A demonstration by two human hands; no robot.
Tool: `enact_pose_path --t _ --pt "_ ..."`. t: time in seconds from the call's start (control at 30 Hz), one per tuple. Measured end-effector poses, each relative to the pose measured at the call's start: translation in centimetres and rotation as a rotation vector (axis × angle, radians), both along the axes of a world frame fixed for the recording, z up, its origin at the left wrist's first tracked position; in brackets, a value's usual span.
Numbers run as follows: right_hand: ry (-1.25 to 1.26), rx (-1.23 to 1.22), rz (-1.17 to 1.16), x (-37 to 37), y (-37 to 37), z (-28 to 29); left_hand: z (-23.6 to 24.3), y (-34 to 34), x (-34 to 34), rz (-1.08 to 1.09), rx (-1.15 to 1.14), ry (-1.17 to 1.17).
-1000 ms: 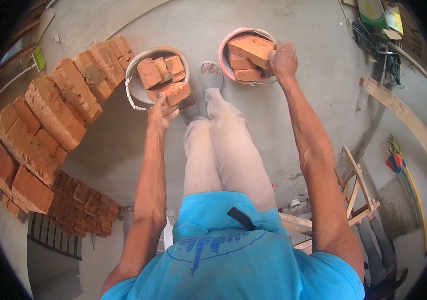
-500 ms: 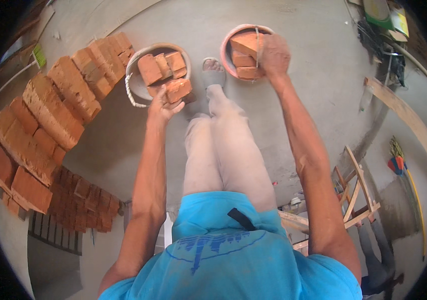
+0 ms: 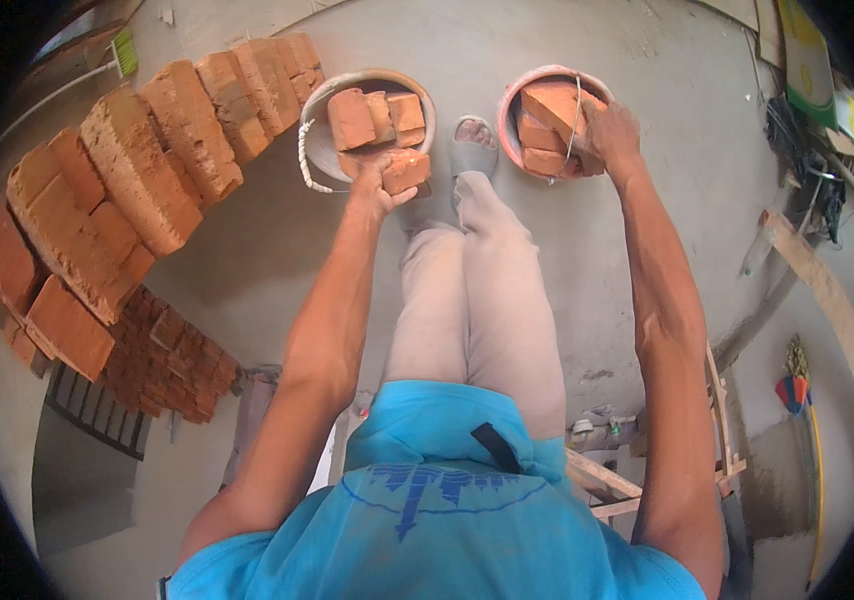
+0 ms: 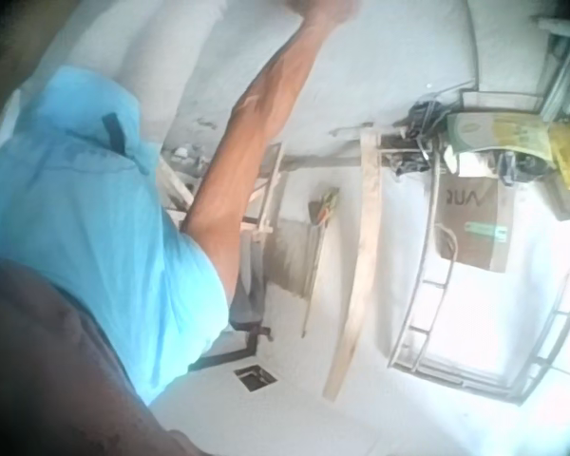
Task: The person picks up bricks from buckets and stacks them in a curved row, then applies a substance from a bucket to the top surface and sides of the stacked bricks.
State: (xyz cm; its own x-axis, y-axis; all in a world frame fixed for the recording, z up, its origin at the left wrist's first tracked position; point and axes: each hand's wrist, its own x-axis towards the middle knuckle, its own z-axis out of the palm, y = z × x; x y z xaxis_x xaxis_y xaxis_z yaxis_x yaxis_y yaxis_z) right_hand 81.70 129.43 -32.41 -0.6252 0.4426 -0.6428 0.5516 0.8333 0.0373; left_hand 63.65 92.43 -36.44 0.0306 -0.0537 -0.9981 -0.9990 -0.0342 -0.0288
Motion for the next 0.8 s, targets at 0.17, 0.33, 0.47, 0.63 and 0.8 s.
enact_pose_path --t 0.17,0.33,0.47,0.63,0.8 --pt "-0.148 0.076 0.045 -1.9 -1.9 4.0 1.0 0.4 0.3 -0.024 -0.168 0.045" --pt "-0.207 0.015 -0.069 -2.3 -2.2 9.2 8.0 1.8 -1.3 -0.094 -0.102 0.010" --pt "-0.250 -0.055 -0.217 -1.9 -2.4 13.3 11.8 1.3 -1.3 -0.100 -0.008 0.010" --pt "-0.115 -0.015 -0.327 2.3 -4.0 16.8 15.7 -1.5 -0.6 -0.150 0.075 0.032" --pt "-0.122 -0.220 -0.595 5.5 -4.4 20.9 22.9 -5.0 -2.4 -0.500 0.059 0.127"
